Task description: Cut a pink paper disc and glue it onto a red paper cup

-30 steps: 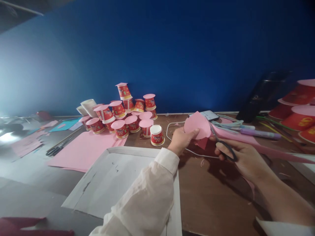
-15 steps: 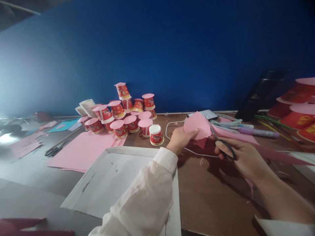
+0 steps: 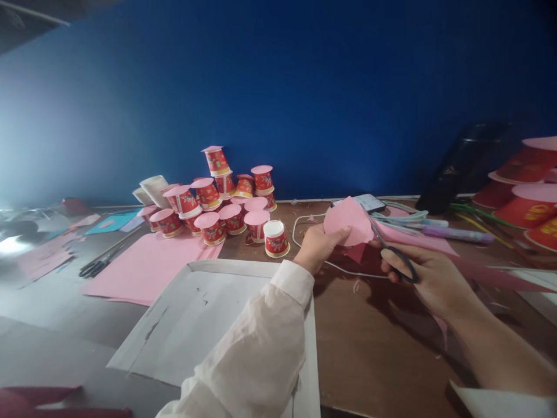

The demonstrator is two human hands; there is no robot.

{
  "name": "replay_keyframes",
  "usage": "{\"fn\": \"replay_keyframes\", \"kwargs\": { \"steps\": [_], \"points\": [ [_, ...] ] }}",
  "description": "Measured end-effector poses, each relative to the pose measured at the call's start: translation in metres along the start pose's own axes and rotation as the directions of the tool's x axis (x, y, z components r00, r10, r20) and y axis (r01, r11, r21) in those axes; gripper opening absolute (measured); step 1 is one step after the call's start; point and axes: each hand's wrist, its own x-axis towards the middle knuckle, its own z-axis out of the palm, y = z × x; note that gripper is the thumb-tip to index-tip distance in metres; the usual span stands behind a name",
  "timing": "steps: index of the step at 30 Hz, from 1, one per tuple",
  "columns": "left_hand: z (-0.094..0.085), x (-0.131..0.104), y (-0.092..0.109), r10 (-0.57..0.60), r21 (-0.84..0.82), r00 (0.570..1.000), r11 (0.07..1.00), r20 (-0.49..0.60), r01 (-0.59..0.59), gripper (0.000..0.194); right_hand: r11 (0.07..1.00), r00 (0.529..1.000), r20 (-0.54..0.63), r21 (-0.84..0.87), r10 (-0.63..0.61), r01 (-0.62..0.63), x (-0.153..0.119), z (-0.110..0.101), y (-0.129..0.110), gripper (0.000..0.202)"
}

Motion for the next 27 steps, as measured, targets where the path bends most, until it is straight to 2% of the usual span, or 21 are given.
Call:
{"fn": "replay_keyframes", "kwargs": {
  "steps": [5,12,20,23,27],
  "points": [
    [-0.001,0.001,0.000,-0.014,-0.022,1.000,1.000,-0.005,0.014,0.029,1.000,1.000,-0.003,-0.002,0.008,-0.008,0.002,0.000,0.001,0.045],
    [0.002,-0.004,0.006,-0.065,-0.112,0.998,0.992,-0.018,0.063,0.014,0.999,1.000,0.011,0.038,0.004,-0.005,0.001,0.001,0.004,0.046],
    [0.012,-0.001,-0.011,-0.077,-0.409,0.995,0.911,-0.069,0.043,0.022,1.000,0.999,0.050,-0.013,0.006,-0.005,0.002,0.003,0.006,0.046],
    [0.012,0.001,-0.015,-0.063,-0.402,0.996,0.915,-0.065,0.032,0.024,1.000,1.000,0.014,0.022,0.007,-0.008,-0.003,0.008,0.002,0.042],
    [0.008,0.001,-0.012,-0.031,-0.269,0.997,0.963,-0.073,0.010,0.022,0.999,0.999,0.018,0.024,0.034,-0.034,-0.003,0.007,0.003,0.041]
  ]
}}
